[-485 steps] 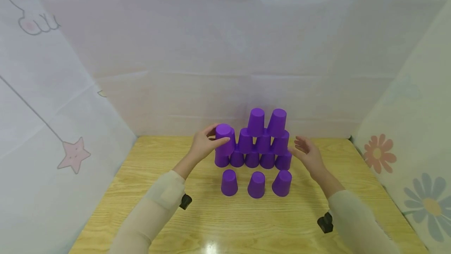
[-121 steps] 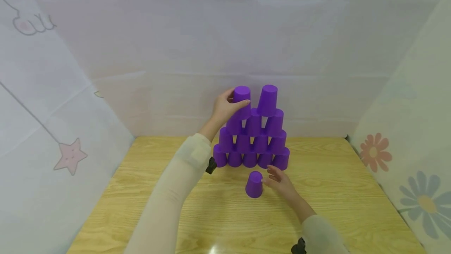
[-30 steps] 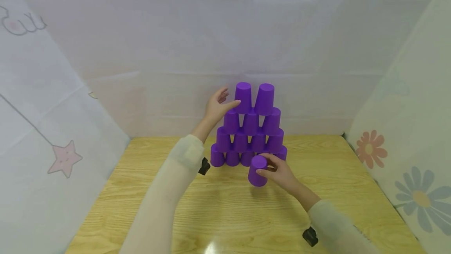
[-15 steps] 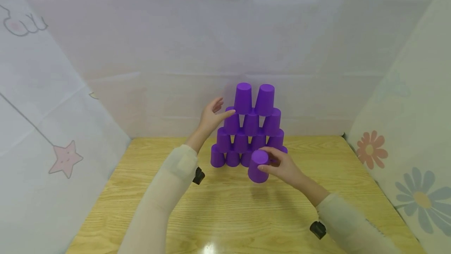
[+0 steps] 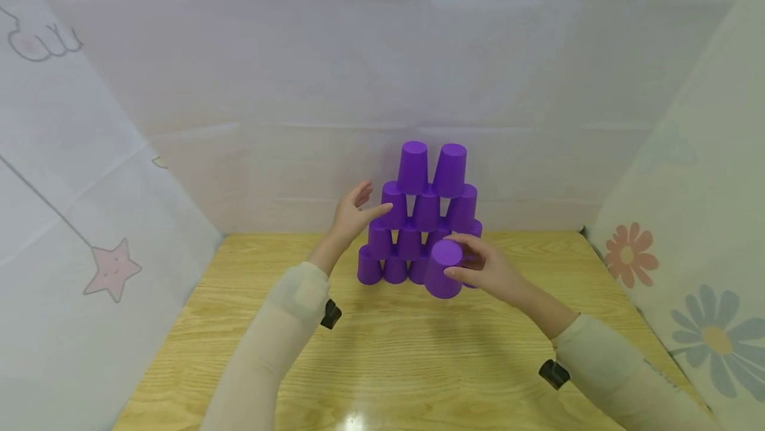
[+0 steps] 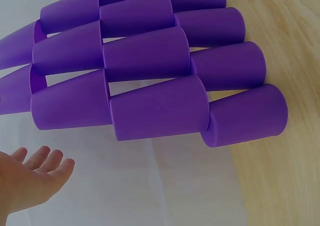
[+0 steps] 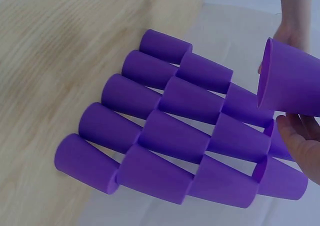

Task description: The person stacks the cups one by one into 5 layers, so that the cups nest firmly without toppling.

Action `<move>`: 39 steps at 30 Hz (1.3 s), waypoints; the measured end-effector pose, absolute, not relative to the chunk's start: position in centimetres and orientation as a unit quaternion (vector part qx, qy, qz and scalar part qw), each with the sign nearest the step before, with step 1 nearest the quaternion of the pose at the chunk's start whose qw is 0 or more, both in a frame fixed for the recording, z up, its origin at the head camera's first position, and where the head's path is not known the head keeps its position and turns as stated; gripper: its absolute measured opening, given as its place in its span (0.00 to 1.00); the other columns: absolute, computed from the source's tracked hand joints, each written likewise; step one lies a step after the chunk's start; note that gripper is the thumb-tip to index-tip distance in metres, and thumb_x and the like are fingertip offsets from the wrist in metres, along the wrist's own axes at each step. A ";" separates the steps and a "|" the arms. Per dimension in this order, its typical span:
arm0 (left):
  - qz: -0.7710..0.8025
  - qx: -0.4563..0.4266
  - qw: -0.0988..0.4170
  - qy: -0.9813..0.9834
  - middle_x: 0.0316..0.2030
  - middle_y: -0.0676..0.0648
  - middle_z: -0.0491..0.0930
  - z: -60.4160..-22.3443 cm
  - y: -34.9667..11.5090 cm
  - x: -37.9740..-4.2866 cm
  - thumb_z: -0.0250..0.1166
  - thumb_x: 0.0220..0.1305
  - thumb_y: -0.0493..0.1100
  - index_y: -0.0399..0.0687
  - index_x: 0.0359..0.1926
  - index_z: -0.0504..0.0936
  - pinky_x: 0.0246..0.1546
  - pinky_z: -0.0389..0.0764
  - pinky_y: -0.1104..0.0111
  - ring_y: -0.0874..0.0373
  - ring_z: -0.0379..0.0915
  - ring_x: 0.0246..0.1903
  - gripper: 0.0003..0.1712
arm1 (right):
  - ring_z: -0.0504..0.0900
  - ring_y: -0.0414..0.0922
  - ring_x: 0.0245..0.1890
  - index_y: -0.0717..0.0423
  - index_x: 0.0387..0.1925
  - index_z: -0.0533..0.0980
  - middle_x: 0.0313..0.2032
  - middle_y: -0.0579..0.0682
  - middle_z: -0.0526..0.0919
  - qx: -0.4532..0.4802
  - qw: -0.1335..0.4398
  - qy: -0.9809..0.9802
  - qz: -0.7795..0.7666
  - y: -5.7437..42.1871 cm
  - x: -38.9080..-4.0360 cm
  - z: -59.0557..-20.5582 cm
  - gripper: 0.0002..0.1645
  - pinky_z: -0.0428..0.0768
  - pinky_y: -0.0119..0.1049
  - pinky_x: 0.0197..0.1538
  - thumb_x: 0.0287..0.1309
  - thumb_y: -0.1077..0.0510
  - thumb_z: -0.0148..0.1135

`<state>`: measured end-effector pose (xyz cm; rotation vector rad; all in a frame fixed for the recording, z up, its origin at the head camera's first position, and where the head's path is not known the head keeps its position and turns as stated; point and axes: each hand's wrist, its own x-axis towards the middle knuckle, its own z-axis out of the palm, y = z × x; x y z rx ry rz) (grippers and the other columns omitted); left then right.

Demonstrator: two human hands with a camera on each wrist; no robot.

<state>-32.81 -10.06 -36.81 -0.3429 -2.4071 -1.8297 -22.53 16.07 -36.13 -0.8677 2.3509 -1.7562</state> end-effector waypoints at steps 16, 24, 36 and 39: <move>-0.605 -0.089 0.029 -0.791 0.59 0.47 0.59 -39.3 -10.8 -31.0 0.67 0.43 0.56 0.51 0.63 0.56 0.53 0.61 0.60 0.54 0.55 0.57 0.46 | 0.74 0.49 0.41 0.59 0.52 0.66 0.44 0.54 0.73 -0.273 0.013 0.763 -0.586 16.1 -24.4 -32.3 0.25 0.74 0.40 0.43 0.50 0.62 0.60; -0.611 -0.091 0.035 -0.786 0.59 0.43 0.59 -40.5 -11.1 -30.4 0.67 0.44 0.54 0.48 0.62 0.57 0.53 0.60 0.56 0.50 0.55 0.56 0.46 | 0.73 0.46 0.42 0.56 0.53 0.66 0.45 0.51 0.73 -0.248 0.001 0.774 -0.582 16.4 -25.9 -30.9 0.26 0.72 0.39 0.45 0.51 0.56 0.60; -0.610 -0.094 0.035 -0.786 0.58 0.44 0.61 -42.3 -11.4 -29.5 0.67 0.45 0.51 0.44 0.61 0.58 0.54 0.58 0.57 0.49 0.56 0.56 0.44 | 0.72 0.45 0.42 0.55 0.54 0.65 0.44 0.51 0.74 -0.229 -0.027 0.799 -0.556 16.2 -27.6 -28.7 0.29 0.71 0.39 0.44 0.51 0.52 0.60; -0.609 -0.090 0.030 -0.788 0.58 0.43 0.61 -42.6 -11.4 -29.2 0.67 0.45 0.52 0.44 0.61 0.58 0.54 0.59 0.56 0.48 0.56 0.56 0.44 | 0.72 0.45 0.43 0.56 0.55 0.64 0.44 0.52 0.74 -0.220 -0.029 0.801 -0.556 16.2 -27.9 -27.8 0.30 0.71 0.39 0.46 0.51 0.51 0.59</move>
